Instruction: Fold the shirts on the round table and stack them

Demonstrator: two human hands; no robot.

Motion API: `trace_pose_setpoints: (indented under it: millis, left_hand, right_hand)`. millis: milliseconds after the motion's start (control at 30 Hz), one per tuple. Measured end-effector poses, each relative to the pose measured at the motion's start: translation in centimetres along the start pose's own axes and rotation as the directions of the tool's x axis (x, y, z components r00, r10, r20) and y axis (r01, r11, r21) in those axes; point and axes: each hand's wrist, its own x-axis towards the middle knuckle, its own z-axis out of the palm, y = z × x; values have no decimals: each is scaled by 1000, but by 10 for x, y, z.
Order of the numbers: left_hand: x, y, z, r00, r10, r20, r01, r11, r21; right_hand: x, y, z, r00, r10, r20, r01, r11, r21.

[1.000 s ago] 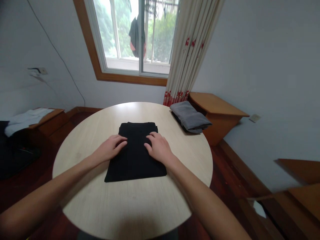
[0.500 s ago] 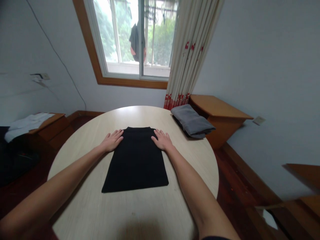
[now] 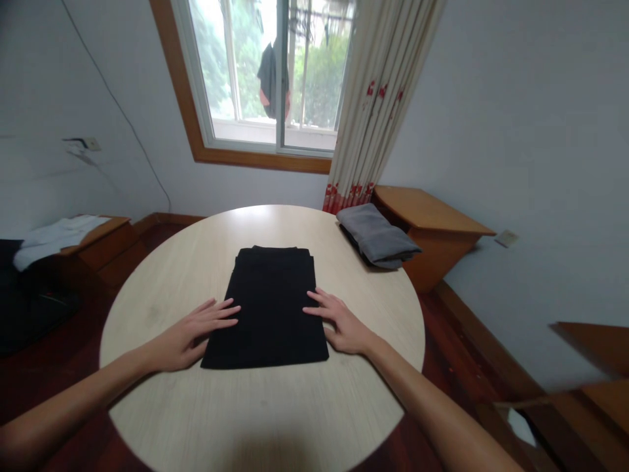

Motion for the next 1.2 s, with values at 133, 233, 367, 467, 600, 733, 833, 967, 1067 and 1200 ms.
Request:
trace_pose_setpoints:
  millis: [133,233,367,467,600,733,833,967,1067,1200]
  left_hand:
    - [-6,6,6,999,-13,-31,11,997,-74]
    - [-4,5,0,998,-31,-62,19,985,-172]
    - [32,-4,-30,960,-108,-257,24,950,-311]
    - [77,-19,-46,843,-331,-424,119,883,-454]
    - [111,-40,-37,735,-618,-280,274,648,-711]
    - [98,-49,-18,742,-636,-213,310,607,-732]
    - [86,-48,-11,791,-568,-228,284,670,-686]
    - [83,-48,-3,847,-459,-266,188,728,-659]
    - [80,-49,-3,827,-469,-311,251,802,-541]
    - [76,-35,-18,811,-513,-281,477,858,-190]
  right_hand:
    - [-14,-13,3,1000,23,-21,-22,999,40]
    - [-13,-16,2,998,17,-67,-10,995,102]
    - [26,-10,-8,976,99,-192,-53,971,232]
    - [77,4,-15,904,286,-317,-166,919,357]
    - [116,27,-10,798,543,-261,-398,801,448]
    - [109,41,5,815,513,-269,-437,849,296]
    - [100,41,14,829,422,-366,-351,904,246]
    - [95,34,20,813,335,-477,-283,942,181]
    - [89,26,21,807,374,-458,-374,923,94]
    - [81,1,11,818,437,-375,-526,831,-179]
